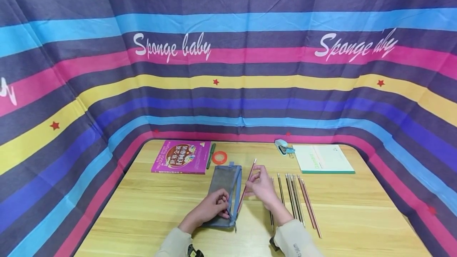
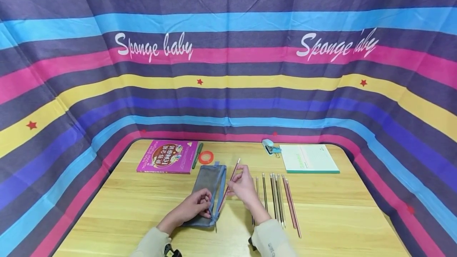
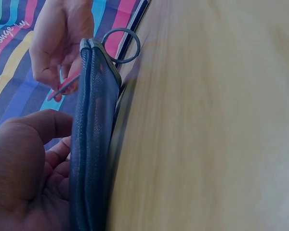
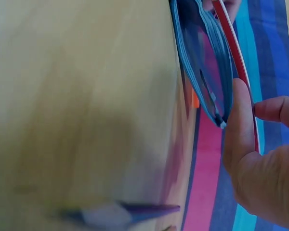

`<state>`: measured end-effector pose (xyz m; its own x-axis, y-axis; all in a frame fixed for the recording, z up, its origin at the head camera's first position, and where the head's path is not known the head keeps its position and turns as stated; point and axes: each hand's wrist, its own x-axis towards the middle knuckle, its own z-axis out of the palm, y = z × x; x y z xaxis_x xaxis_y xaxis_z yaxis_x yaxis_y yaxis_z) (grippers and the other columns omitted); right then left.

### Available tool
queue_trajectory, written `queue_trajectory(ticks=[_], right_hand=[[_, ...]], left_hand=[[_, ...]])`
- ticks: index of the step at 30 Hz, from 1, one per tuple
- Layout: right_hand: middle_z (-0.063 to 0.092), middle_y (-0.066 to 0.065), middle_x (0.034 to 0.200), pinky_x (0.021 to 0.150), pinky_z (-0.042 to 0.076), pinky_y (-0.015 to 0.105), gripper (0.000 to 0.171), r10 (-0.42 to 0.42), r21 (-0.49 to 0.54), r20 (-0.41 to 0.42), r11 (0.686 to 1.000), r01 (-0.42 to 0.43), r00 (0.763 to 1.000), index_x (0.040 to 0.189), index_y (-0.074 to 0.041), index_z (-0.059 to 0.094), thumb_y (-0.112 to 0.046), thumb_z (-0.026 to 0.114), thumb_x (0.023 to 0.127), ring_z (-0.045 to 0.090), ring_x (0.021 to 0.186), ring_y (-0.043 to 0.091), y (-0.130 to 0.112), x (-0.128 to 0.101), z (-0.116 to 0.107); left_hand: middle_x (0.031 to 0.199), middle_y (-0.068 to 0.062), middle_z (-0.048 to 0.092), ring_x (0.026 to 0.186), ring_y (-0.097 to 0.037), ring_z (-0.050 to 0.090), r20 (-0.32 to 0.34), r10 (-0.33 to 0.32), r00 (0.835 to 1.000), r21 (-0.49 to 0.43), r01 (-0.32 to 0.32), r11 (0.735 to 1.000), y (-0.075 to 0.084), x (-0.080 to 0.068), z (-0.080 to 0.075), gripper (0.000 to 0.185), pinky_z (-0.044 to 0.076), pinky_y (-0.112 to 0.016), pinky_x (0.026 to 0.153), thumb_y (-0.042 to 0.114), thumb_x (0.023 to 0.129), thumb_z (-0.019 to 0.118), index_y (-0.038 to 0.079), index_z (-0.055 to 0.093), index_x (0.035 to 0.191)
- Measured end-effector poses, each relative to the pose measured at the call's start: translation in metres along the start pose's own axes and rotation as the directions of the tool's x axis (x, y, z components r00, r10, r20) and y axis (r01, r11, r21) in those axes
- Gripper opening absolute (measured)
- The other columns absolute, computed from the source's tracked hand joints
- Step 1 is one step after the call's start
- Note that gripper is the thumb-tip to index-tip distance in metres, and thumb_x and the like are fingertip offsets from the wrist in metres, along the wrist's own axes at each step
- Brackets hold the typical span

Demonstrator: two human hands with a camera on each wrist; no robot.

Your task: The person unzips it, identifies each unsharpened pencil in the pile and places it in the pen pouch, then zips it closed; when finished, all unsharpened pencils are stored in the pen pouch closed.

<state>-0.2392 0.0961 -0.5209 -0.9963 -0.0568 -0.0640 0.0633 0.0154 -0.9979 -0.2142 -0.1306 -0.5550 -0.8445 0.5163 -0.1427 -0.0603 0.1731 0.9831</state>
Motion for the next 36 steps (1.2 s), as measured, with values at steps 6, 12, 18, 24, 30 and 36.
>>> queue_trajectory(ticks=[6, 12, 18, 24, 30, 36], right_hand=[[0.051, 0.015, 0.099, 0.07, 0.069, 0.048, 0.06, 0.006, 0.01, 0.023, 1.0, -0.006, 1.0, 0.139, 0.003, 0.033, 0.014, 0.062, 0.088, 0.064, 0.072, 0.023, 0.01, 0.001, 0.007], [0.052, 0.015, 0.099, 0.069, 0.069, 0.045, 0.063, 0.011, 0.002, 0.039, 1.0, -0.011, 0.999, 0.139, 0.005, 0.033, 0.015, 0.063, 0.085, 0.065, 0.073, 0.024, 0.015, 0.0, 0.012], [0.054, 0.017, 0.101, 0.068, 0.069, 0.044, 0.063, 0.019, -0.005, 0.043, 1.0, -0.018, 0.999, 0.139, 0.005, 0.034, 0.014, 0.065, 0.085, 0.067, 0.073, 0.024, 0.015, -0.003, 0.014], [0.055, 0.017, 0.103, 0.067, 0.069, 0.045, 0.061, -0.007, -0.004, 0.016, 1.0, 0.007, 1.0, 0.138, 0.002, 0.036, 0.013, 0.066, 0.085, 0.067, 0.071, 0.021, 0.011, -0.004, 0.018], [0.053, 0.014, 0.1, 0.067, 0.069, 0.045, 0.06, -0.028, 0.017, 0.023, 0.999, 0.027, 0.999, 0.137, 0.001, 0.037, 0.014, 0.064, 0.086, 0.066, 0.071, 0.018, 0.005, -0.006, 0.022], [0.053, 0.015, 0.098, 0.066, 0.069, 0.043, 0.06, -0.071, -0.026, 0.053, 0.997, 0.073, 0.996, 0.136, 0.001, 0.04, 0.015, 0.065, 0.084, 0.067, 0.07, 0.017, -0.002, -0.011, 0.029]], left_hand=[[0.084, -0.006, 0.06, 0.074, -0.016, 0.07, -0.028, 0.008, 1.0, -0.004, -0.008, 1.0, -0.001, 0.0, 0.003, 0.011, 0.069, -0.032, 0.071, 0.001, 0.101, 0.055, -0.005, 0.054, 0.111], [0.085, -0.004, 0.056, 0.074, -0.015, 0.066, -0.055, 0.04, 0.998, -0.005, -0.041, 0.999, -0.001, -0.001, 0.007, 0.01, 0.069, -0.035, 0.069, -0.001, 0.1, 0.055, -0.006, 0.053, 0.108], [0.084, -0.002, 0.055, 0.071, -0.013, 0.065, -0.082, 0.073, 0.994, 0.027, -0.071, 0.997, -0.001, 0.0, 0.007, 0.009, 0.069, -0.035, 0.066, -0.002, 0.098, 0.055, -0.006, 0.054, 0.106], [0.083, -0.003, 0.056, 0.066, -0.013, 0.064, -0.12, 0.127, 0.985, 0.125, -0.112, 0.986, 0.007, 0.001, 0.008, 0.008, 0.068, -0.035, 0.06, -0.002, 0.096, 0.056, -0.003, 0.057, 0.104], [0.078, -0.003, 0.06, 0.058, -0.01, 0.062, -0.157, 0.192, 0.969, 0.264, -0.147, 0.953, 0.019, 0.001, 0.01, 0.008, 0.065, -0.033, 0.051, -0.002, 0.094, 0.058, 0.002, 0.059, 0.101], [0.075, 0.0, 0.059, 0.055, -0.006, 0.057, -0.199, 0.229, 0.953, 0.329, -0.155, 0.931, 0.026, 0.0, 0.016, 0.009, 0.062, -0.03, 0.045, -0.001, 0.092, 0.061, 0.005, 0.06, 0.099]])
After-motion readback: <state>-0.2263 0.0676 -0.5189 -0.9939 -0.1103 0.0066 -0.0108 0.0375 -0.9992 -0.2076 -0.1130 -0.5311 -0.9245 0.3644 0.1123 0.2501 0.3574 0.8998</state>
